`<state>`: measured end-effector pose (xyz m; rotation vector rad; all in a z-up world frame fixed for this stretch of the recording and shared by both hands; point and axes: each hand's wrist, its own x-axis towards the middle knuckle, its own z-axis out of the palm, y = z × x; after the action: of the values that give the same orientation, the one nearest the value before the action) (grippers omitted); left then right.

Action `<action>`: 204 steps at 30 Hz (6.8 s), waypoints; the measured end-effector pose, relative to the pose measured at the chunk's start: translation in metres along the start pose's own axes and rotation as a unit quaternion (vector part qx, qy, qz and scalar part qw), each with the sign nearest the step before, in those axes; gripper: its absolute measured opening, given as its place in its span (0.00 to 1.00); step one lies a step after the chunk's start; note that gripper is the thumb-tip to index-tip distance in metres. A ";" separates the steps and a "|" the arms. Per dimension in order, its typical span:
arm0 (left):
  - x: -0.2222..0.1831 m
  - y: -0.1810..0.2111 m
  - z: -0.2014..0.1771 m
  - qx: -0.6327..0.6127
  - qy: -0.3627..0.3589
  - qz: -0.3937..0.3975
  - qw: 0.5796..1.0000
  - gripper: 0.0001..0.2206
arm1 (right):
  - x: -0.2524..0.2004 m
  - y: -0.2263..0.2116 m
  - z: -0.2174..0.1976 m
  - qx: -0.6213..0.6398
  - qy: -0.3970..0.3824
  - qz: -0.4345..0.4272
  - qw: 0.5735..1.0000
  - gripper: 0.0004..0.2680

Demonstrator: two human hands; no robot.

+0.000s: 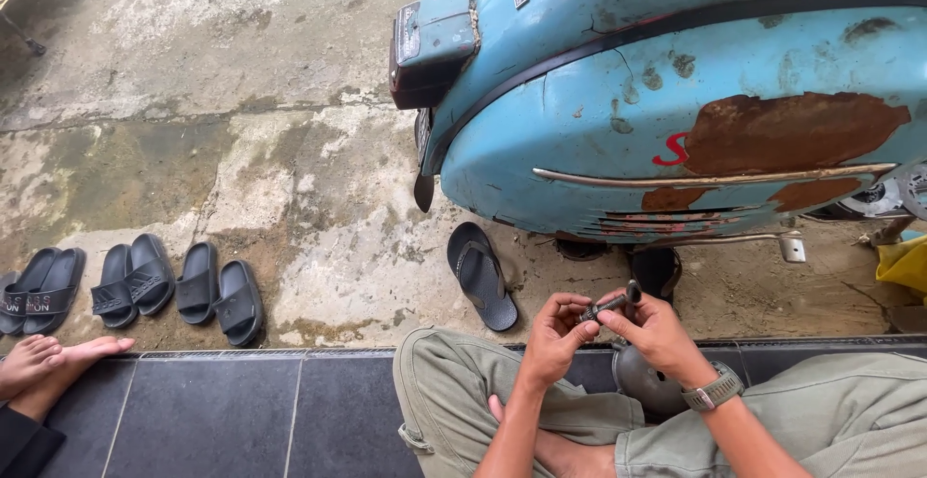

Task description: Assembling internal mechanical components of a scooter, specifically fitting a pin into a small part and then into a larger housing.

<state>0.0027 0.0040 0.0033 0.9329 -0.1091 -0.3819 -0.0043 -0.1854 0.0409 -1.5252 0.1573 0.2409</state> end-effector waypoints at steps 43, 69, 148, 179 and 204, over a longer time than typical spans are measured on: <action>0.008 -0.031 -0.009 -0.187 0.075 0.010 0.980 0.13 | 0.000 -0.028 0.008 -0.264 0.099 -0.355 0.891 0.12; 0.007 -0.033 -0.015 -0.115 -0.014 0.027 0.993 0.17 | 0.009 -0.025 -0.015 -0.400 0.108 -0.428 0.803 0.06; 0.003 -0.023 -0.016 -0.021 -0.101 0.013 0.995 0.22 | -0.010 -0.014 0.018 -0.037 0.008 -0.103 0.994 0.07; 0.000 -0.020 -0.006 0.048 -0.020 0.032 0.998 0.21 | 0.000 -0.001 -0.004 -0.228 0.050 -0.115 0.966 0.10; 0.002 -0.017 -0.003 0.035 0.011 0.019 0.999 0.17 | -0.003 -0.028 -0.001 -0.382 0.073 -0.292 0.874 0.10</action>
<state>0.0004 -0.0037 -0.0119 1.0020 -0.1216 -0.3341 0.0005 -0.1875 0.0689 -2.2972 -0.3276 -0.3468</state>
